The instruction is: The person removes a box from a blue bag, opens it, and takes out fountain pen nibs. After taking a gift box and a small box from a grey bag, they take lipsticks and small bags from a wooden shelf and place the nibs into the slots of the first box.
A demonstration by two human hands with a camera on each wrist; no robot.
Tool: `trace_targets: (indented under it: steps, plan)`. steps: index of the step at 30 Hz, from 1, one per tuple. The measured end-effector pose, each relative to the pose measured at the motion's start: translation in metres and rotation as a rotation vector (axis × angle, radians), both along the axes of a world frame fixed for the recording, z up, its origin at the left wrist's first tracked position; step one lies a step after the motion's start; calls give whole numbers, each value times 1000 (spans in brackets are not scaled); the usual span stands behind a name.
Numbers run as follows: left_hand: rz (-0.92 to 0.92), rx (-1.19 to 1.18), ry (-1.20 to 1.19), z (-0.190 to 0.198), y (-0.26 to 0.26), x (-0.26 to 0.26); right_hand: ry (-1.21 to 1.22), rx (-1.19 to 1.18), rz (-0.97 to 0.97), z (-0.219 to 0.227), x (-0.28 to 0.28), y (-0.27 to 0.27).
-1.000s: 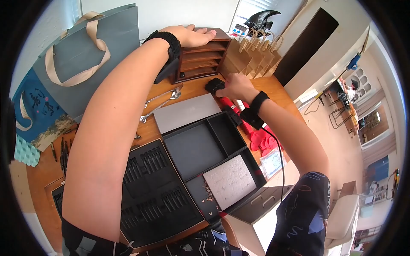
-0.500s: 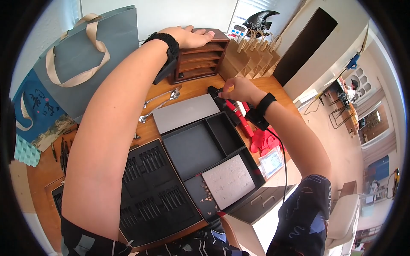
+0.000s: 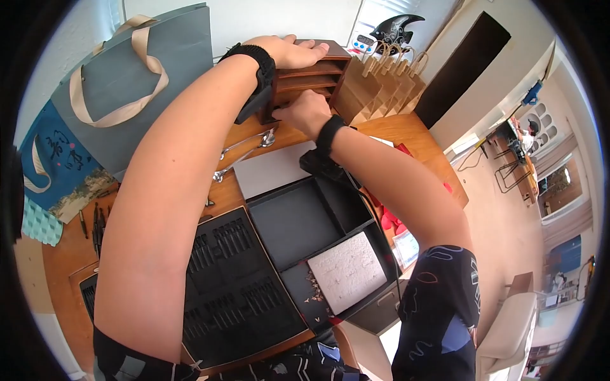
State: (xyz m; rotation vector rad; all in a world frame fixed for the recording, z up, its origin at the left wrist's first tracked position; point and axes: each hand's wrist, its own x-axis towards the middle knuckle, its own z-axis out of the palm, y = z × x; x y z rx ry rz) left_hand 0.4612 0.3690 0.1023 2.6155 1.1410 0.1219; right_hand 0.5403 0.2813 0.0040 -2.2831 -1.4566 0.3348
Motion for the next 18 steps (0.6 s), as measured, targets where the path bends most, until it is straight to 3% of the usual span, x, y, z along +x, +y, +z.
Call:
trace_targets:
  steps: [5,12,18]
  plan:
    - [8,-16,-6,3,-4,-5,65,-17,-111,-11,4,15]
    - [-5,-37,-11,0,1,0,179,51,-37,-2,22,-3]
    - [10,-11,18,-1,-2,-1,373,24,-147,-22,20,6]
